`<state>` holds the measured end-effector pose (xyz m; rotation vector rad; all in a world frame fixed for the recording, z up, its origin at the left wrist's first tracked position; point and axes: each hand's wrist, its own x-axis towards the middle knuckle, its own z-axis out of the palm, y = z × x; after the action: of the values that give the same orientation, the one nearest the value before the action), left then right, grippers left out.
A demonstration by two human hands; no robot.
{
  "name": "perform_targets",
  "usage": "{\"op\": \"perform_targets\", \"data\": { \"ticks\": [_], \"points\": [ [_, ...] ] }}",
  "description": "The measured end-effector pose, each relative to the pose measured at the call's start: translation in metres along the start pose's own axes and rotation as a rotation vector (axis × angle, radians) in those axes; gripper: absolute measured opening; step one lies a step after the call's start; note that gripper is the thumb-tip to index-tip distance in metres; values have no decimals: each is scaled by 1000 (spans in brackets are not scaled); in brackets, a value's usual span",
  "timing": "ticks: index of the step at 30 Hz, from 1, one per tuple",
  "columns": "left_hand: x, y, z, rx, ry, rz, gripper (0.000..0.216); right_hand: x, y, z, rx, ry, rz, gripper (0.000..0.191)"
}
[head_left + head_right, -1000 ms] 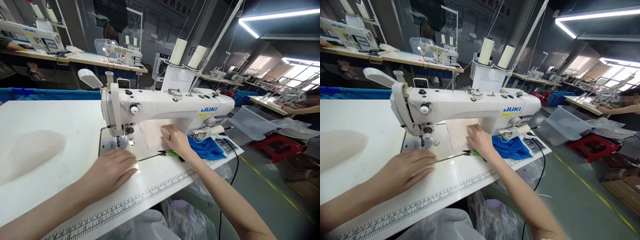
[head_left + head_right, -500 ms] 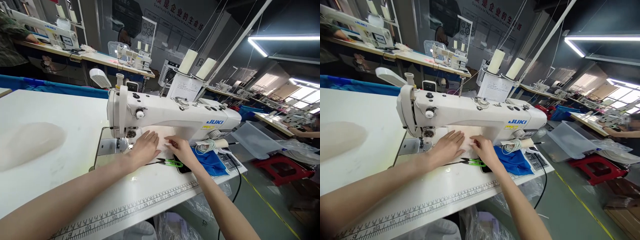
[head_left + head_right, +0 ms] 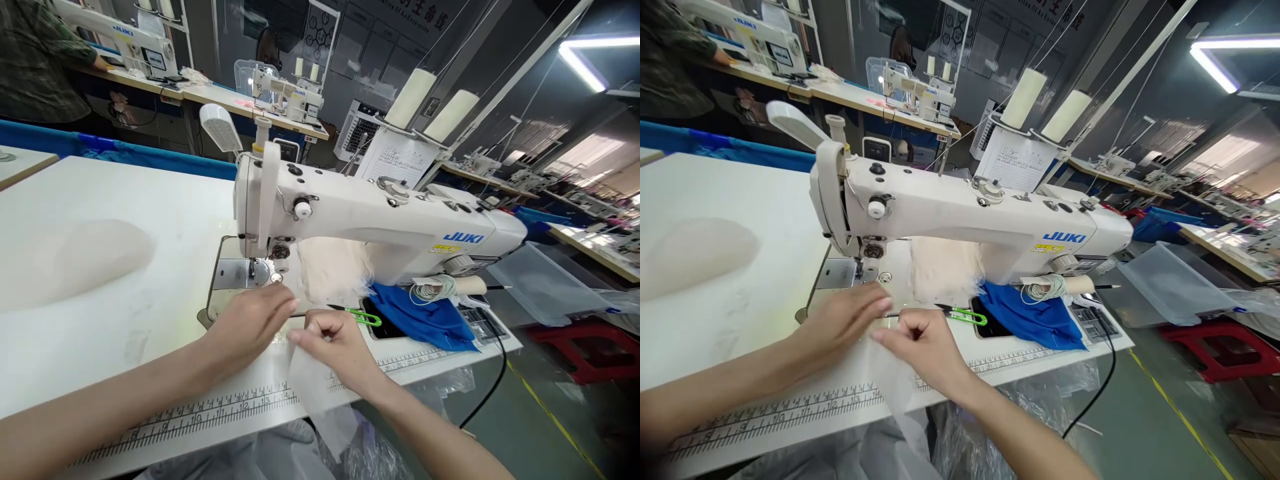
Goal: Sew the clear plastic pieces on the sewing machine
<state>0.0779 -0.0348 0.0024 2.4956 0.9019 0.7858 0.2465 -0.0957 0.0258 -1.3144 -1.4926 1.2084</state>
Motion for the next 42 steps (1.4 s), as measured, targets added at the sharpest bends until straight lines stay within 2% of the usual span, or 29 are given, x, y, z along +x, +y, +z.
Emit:
{"op": "perform_targets", "data": {
  "ticks": [1,3,7,9,14,16,17,21,23,26,32,35,38,40,42],
  "points": [
    [-14,3,-8,-104,51,-83,43,4,1,8,33,55,-20,59],
    [-38,11,-16,-194,79,-100,33,11,0,24,112,99,-31,61],
    [-59,20,-19,-249,73,-276,28,21,-10,47,318,1,7,62],
    [-61,16,-25,-378,-3,-360,27,25,-14,47,327,-65,53,59],
    [-57,-13,-56,-799,-339,-488,29,35,-15,33,309,-335,283,54],
    [-53,-22,-64,-877,-383,-557,29,38,-13,33,315,-386,286,55],
    [-51,-24,-66,-890,-364,-571,29,39,-13,35,296,-391,271,56],
    [-41,-22,-62,-835,-269,-502,21,43,-13,41,177,-393,217,52],
    [-38,-21,-59,-846,-296,-486,29,45,-13,37,158,-428,223,47],
    [-35,-23,-57,-842,-314,-532,28,53,-13,24,123,-501,216,39],
    [-32,-26,-60,-559,-272,-548,17,74,-7,4,-193,-524,96,19],
    [-32,-27,-56,-288,-216,-493,10,80,-6,4,-321,-485,85,16],
    [-35,-29,-48,-87,-96,-423,8,80,-5,8,-353,-408,140,14],
    [-38,-32,-44,-32,-20,-389,10,79,-2,11,-281,-352,146,12],
    [-40,-35,-41,-50,8,-350,14,76,2,16,-217,-306,70,10]
  ]
}}
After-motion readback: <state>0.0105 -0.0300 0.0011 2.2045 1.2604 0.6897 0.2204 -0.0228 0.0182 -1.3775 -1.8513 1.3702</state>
